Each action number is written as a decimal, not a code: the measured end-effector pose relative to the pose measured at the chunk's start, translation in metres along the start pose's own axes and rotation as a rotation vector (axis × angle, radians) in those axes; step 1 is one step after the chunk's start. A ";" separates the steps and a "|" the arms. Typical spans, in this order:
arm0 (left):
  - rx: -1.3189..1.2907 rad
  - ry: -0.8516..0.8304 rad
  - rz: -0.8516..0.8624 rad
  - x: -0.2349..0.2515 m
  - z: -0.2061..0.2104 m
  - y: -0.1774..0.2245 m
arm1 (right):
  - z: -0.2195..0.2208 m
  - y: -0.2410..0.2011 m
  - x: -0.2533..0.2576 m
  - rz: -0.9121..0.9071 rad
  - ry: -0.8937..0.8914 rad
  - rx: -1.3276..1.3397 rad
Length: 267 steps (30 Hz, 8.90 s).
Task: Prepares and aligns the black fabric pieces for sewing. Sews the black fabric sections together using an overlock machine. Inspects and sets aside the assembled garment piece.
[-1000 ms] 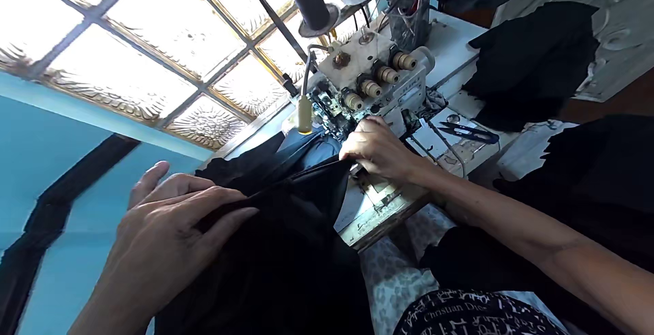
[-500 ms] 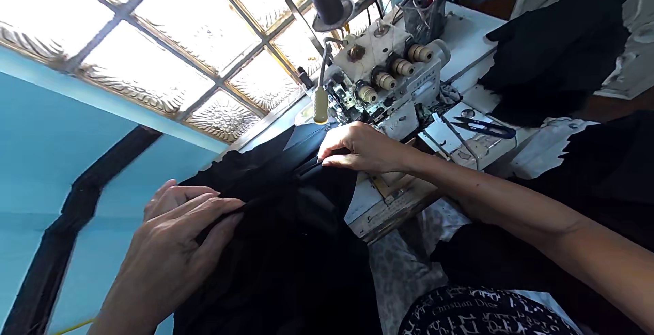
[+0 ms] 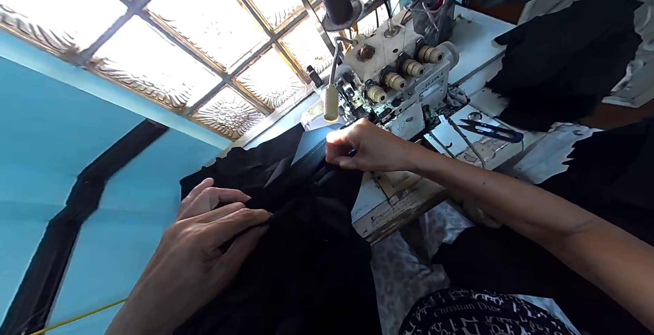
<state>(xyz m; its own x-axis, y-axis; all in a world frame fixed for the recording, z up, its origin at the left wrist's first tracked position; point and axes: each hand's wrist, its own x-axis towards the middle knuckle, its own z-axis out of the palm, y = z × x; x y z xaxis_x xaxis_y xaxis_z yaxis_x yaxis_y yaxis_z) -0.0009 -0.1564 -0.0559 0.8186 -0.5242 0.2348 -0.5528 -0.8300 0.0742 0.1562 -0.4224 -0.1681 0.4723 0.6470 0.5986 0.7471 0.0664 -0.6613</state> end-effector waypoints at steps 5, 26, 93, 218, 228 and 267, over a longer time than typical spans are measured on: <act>-0.002 0.024 -0.003 -0.003 0.001 0.000 | 0.002 0.004 0.003 -0.069 -0.039 -0.039; 0.129 -0.049 0.057 -0.004 0.012 0.004 | -0.001 -0.021 -0.004 -0.041 -0.273 -0.125; -0.004 0.035 -0.034 0.077 0.057 -0.012 | -0.035 0.026 -0.038 0.138 -0.103 0.031; 0.232 -0.031 0.009 0.072 0.008 0.004 | -0.027 0.029 -0.038 -0.064 0.014 -0.126; 0.104 0.042 0.075 0.095 0.022 0.029 | -0.029 0.022 -0.061 -0.109 -0.025 -0.356; -0.065 0.277 -0.111 0.090 0.169 0.126 | 0.054 0.042 -0.099 0.047 0.797 -0.290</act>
<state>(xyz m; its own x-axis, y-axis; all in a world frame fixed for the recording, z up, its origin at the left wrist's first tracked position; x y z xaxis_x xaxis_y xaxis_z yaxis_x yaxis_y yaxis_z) 0.0296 -0.3406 -0.1889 0.8058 -0.3519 0.4763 -0.4787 -0.8605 0.1742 0.1155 -0.4422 -0.2794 0.6125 -0.0914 0.7851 0.7577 -0.2150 -0.6162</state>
